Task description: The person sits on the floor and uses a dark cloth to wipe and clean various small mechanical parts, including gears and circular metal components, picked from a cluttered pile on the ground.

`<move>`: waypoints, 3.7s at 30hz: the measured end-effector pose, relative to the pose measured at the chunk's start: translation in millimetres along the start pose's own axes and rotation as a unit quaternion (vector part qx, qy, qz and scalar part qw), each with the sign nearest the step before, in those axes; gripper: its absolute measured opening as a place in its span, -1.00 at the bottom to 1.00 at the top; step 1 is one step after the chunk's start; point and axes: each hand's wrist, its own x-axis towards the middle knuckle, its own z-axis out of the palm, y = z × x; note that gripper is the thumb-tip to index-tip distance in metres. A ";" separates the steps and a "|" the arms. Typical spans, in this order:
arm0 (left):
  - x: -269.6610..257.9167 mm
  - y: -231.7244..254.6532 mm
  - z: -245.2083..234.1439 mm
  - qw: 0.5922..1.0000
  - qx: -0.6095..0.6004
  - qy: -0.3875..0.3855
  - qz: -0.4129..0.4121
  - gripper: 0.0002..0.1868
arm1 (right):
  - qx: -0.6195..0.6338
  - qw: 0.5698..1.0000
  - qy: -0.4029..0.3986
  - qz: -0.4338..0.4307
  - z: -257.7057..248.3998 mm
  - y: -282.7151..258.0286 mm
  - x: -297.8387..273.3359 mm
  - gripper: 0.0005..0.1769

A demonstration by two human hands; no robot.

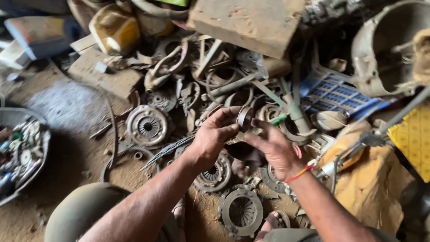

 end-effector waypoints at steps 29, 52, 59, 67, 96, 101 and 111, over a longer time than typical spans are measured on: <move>17.6 0.2 7.3 0.981 -0.097 0.132 -0.099 -0.66 | -0.121 0.984 0.071 -0.108 -13.9 -21.5 1.9 -0.34; 8.2 -0.4 23.7 0.985 -0.059 0.083 -0.140 -0.59 | 0.244 0.957 0.154 -0.008 -61.6 27.3 30.6 -0.85; -1.2 -25.3 27.3 0.973 -0.035 0.025 -0.227 -0.57 | 0.227 0.972 0.020 0.061 -54.5 20.0 26.6 -0.76; 8.8 -33.6 15.7 0.970 -0.010 0.075 -0.231 -0.61 | 0.200 0.973 0.106 0.041 -50.9 18.3 32.8 -0.78; 5.8 -20.3 23.3 0.945 -0.007 0.224 -0.237 -0.52 | -0.496 0.856 0.118 -0.085 0.9 -9.5 -4.8 0.07; -0.7 -30.9 24.4 0.970 -0.003 0.155 -0.188 -0.35 | -0.507 0.839 0.076 -0.180 13.0 -6.5 -7.8 0.09; 8.3 -20.6 18.5 0.980 -0.010 0.157 -0.121 -0.45 | -0.486 0.822 0.057 -0.291 1.6 -5.5 0.1 0.03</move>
